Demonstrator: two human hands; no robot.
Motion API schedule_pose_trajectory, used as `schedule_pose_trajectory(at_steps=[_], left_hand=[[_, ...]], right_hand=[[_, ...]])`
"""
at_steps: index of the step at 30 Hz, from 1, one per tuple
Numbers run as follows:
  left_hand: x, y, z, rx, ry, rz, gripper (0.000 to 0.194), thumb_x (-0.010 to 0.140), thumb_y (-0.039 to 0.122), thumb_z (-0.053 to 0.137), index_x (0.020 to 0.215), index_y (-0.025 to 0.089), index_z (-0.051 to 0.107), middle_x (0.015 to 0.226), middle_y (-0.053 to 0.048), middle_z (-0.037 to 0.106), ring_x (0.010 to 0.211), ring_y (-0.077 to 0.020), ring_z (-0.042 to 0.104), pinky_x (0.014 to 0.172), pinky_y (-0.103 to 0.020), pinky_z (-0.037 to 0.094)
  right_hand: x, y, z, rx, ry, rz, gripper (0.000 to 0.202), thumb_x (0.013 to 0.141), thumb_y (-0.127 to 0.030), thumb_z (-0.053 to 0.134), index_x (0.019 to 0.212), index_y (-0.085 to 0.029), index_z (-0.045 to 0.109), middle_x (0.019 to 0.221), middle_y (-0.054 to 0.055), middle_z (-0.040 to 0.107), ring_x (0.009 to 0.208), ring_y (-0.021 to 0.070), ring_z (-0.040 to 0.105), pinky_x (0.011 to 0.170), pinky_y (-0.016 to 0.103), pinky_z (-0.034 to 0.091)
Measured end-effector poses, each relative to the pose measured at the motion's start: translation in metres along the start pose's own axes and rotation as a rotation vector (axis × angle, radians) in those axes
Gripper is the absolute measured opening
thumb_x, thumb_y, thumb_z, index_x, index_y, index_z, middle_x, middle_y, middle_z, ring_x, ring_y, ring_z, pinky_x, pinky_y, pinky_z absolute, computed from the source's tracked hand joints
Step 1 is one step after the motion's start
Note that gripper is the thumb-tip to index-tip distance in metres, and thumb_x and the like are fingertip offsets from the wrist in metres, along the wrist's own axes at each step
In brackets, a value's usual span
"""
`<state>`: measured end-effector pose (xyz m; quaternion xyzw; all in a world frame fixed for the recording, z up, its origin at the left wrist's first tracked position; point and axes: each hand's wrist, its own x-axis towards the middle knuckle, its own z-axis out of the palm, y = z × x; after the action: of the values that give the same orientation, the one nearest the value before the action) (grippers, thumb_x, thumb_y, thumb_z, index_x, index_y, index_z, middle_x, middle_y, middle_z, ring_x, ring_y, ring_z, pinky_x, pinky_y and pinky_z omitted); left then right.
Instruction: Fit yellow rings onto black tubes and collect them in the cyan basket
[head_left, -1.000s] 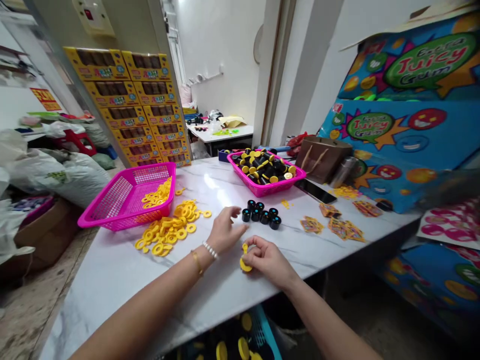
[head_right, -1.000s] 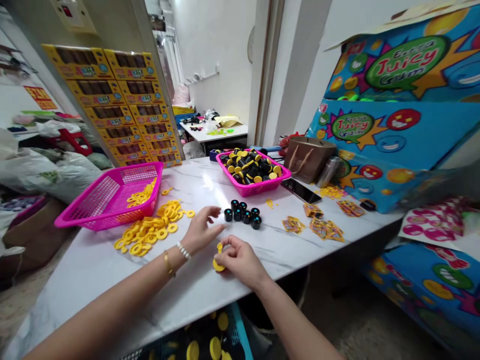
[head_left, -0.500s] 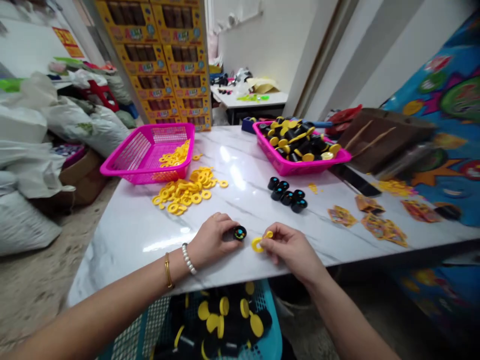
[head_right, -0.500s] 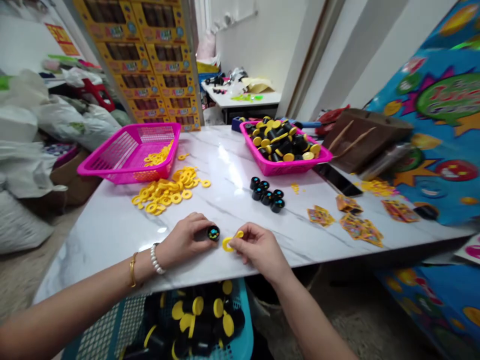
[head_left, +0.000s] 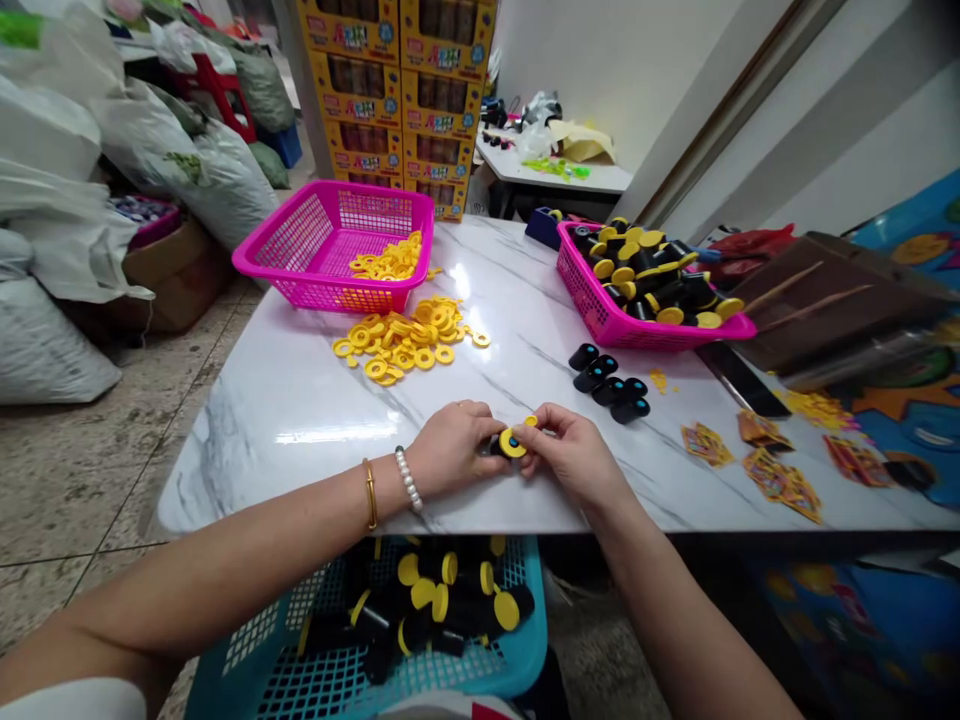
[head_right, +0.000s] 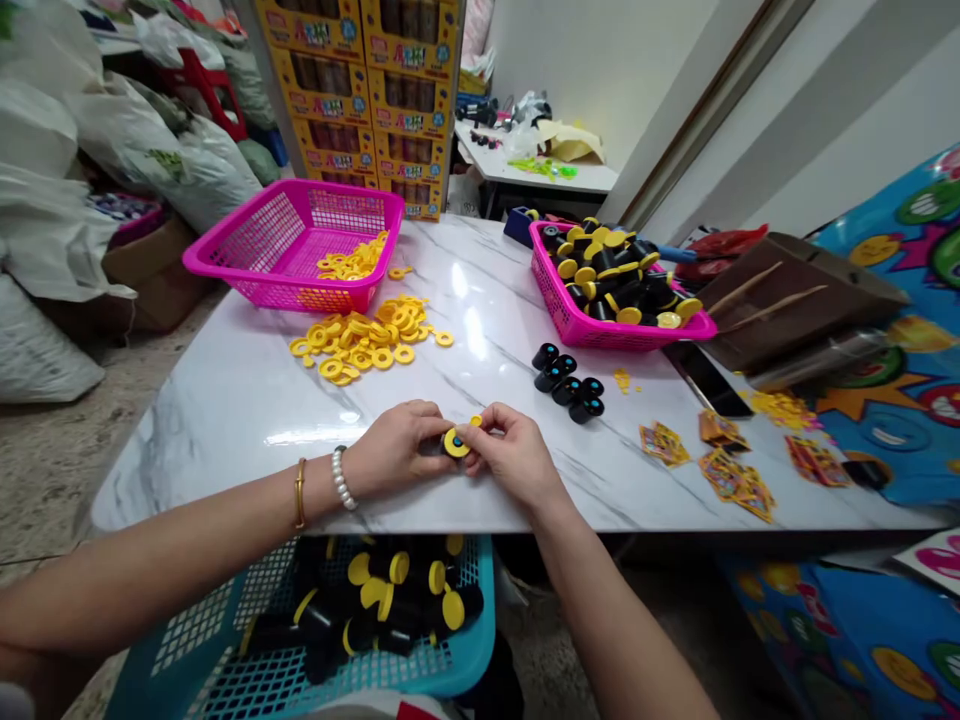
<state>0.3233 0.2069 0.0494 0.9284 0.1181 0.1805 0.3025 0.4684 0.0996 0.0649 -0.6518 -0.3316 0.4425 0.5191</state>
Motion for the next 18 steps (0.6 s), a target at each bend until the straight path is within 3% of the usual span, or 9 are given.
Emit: schedule_pose_trajectory(at_steps=[3,9,13,18], left_hand=[[-0.001,0.004,-0.004,-0.011,-0.004,0.007,0.020,0.078,0.037,0.064,0.085,0.018,0.066,0.078,-0.003,0.057,0.075,-0.0160,0.053,0.067,-0.028,0.040],[0.003,0.011,-0.013,-0.123,-0.067,-0.107,0.035,0.092,0.040,0.045,0.081,0.020,0.071,0.068,-0.002,0.056,0.062,-0.0116,0.049,0.060,-0.026,0.036],[0.003,0.012,-0.011,-0.131,-0.058,-0.109,0.036,0.093,0.038,0.043,0.081,0.019,0.071,0.067,-0.001,0.055,0.064,-0.0124,0.050,0.062,-0.026,0.037],[-0.006,0.009,-0.004,-0.104,0.020,-0.057,0.024,0.087,0.039,0.056,0.093,0.018,0.066,0.080,-0.002,0.056,0.072,-0.0141,0.053,0.067,-0.027,0.042]], right_hand=[[-0.001,0.002,0.001,0.007,0.003,-0.009,0.038,0.068,-0.043,0.077,0.074,-0.019,0.049,0.051,-0.002,0.063,0.041,0.0118,0.060,0.041,0.018,0.046],[-0.003,0.003,0.004,0.016,0.022,0.001,0.038,0.069,-0.045,0.075,0.075,-0.020,0.047,0.054,-0.004,0.061,0.041,0.0126,0.060,0.039,0.020,0.048],[-0.007,0.004,0.006,0.010,0.049,-0.049,0.038,0.070,-0.045,0.074,0.078,-0.020,0.047,0.052,-0.007,0.058,0.038,0.0113,0.057,0.038,0.020,0.048],[-0.012,0.005,0.009,-0.030,0.069,-0.051,0.035,0.075,-0.049,0.068,0.078,-0.021,0.047,0.043,-0.009,0.052,0.030,0.0078,0.045,0.031,0.016,0.035]])
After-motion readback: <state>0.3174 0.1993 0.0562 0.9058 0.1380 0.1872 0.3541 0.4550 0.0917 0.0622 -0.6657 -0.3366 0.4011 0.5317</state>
